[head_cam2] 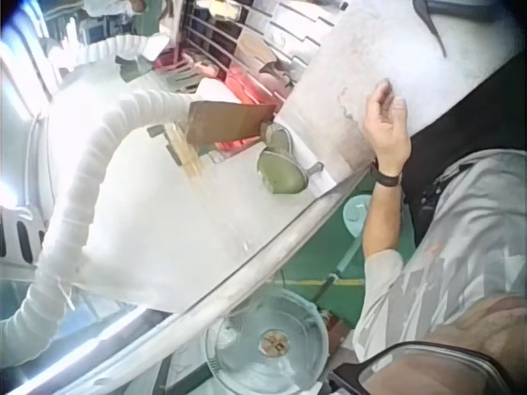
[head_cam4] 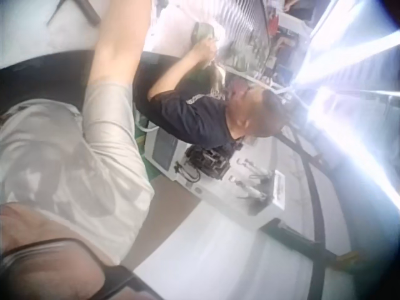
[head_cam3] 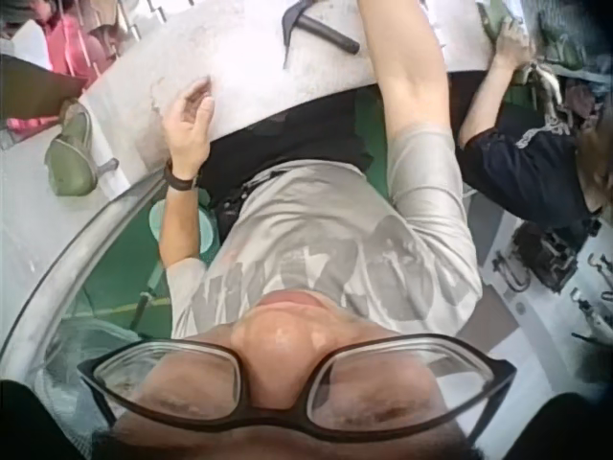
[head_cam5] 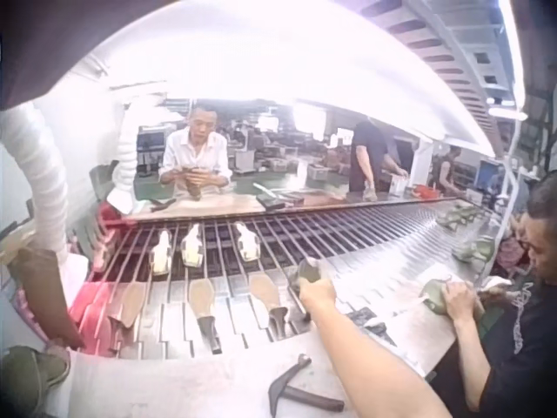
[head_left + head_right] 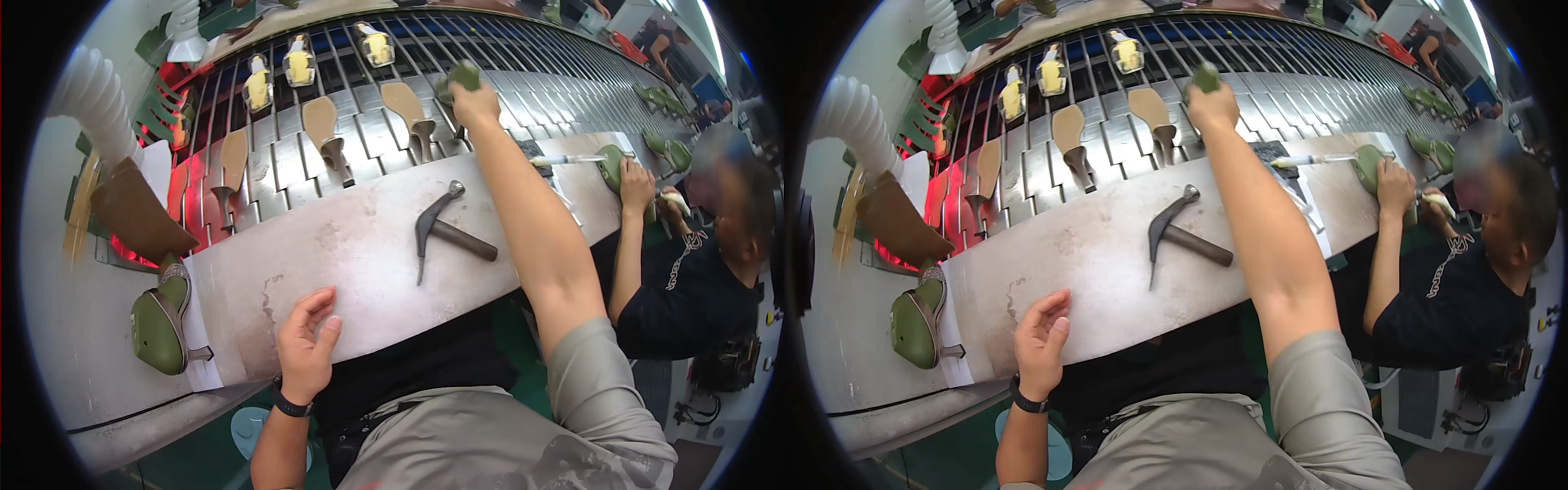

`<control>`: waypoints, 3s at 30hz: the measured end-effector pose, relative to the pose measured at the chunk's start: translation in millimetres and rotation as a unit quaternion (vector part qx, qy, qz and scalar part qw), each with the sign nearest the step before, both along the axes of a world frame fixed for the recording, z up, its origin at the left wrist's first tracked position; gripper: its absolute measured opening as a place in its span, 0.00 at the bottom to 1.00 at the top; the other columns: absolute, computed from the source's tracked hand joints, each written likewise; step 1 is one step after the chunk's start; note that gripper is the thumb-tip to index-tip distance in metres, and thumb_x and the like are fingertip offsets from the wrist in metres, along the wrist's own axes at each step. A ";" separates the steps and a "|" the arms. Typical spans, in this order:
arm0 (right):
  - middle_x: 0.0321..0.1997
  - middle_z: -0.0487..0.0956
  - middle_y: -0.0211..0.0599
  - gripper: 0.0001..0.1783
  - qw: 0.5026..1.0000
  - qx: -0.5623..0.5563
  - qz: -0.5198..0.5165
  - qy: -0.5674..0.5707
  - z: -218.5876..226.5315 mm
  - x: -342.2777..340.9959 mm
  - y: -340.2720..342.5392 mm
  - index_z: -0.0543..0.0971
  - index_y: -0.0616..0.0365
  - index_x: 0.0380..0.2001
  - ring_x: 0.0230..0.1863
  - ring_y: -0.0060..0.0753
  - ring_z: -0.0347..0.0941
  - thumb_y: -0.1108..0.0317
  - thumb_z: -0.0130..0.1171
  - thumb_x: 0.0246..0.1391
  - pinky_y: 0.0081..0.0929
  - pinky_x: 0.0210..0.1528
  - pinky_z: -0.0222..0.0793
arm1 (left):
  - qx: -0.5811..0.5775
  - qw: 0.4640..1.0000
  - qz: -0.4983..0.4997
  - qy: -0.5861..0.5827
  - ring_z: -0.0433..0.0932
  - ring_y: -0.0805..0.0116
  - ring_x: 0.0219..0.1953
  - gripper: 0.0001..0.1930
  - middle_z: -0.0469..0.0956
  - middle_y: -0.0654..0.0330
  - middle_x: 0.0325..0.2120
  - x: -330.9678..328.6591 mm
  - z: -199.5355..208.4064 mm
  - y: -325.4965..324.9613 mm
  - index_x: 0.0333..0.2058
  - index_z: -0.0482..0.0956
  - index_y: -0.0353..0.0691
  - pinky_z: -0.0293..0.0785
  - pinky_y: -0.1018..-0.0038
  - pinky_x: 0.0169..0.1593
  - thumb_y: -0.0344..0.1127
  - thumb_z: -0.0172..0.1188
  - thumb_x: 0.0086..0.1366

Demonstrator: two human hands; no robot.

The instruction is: The person attaches soles and heels to shoe lasts by hand, hammers along the edges using a hammer, and places the assembled shoes onto the conveyor belt.

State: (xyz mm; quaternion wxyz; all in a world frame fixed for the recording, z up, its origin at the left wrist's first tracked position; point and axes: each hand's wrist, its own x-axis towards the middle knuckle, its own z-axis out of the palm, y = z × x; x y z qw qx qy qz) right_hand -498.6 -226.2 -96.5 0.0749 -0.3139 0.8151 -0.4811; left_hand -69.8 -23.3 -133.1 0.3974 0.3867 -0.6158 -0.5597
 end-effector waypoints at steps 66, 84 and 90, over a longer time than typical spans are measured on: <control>0.67 0.75 0.61 0.19 0.911 -0.125 0.390 0.048 -32.7 164.6 227.0 0.81 0.65 0.51 0.71 0.58 0.69 0.67 0.69 0.59 0.47 0.71 0.65 | -0.166 0.946 0.270 -0.073 0.80 0.68 0.52 0.28 0.80 0.56 0.52 101.3 27.2 40.0 0.63 0.73 0.29 0.76 0.70 0.58 0.29 0.73 0.68; 0.21 0.75 0.28 0.16 0.844 -0.077 0.396 -0.354 -28.6 196.7 174.9 0.77 0.60 0.24 0.21 0.19 0.69 0.66 0.66 0.66 0.22 0.24 0.65 | 0.060 0.939 0.037 0.336 0.74 0.51 0.67 0.21 0.75 0.41 0.64 47.6 102.4 -74.5 0.63 0.72 0.29 0.74 0.54 0.69 0.40 0.49 0.81; 0.69 0.72 0.63 0.11 0.925 -0.090 0.346 0.127 -44.9 180.6 234.4 0.79 0.68 0.41 0.64 0.46 0.74 0.69 0.65 0.64 0.39 0.67 0.66 | 0.097 0.915 0.011 0.391 0.78 0.50 0.62 0.21 0.77 0.43 0.60 53.3 102.7 -89.0 0.60 0.73 0.28 0.80 0.53 0.62 0.40 0.52 0.79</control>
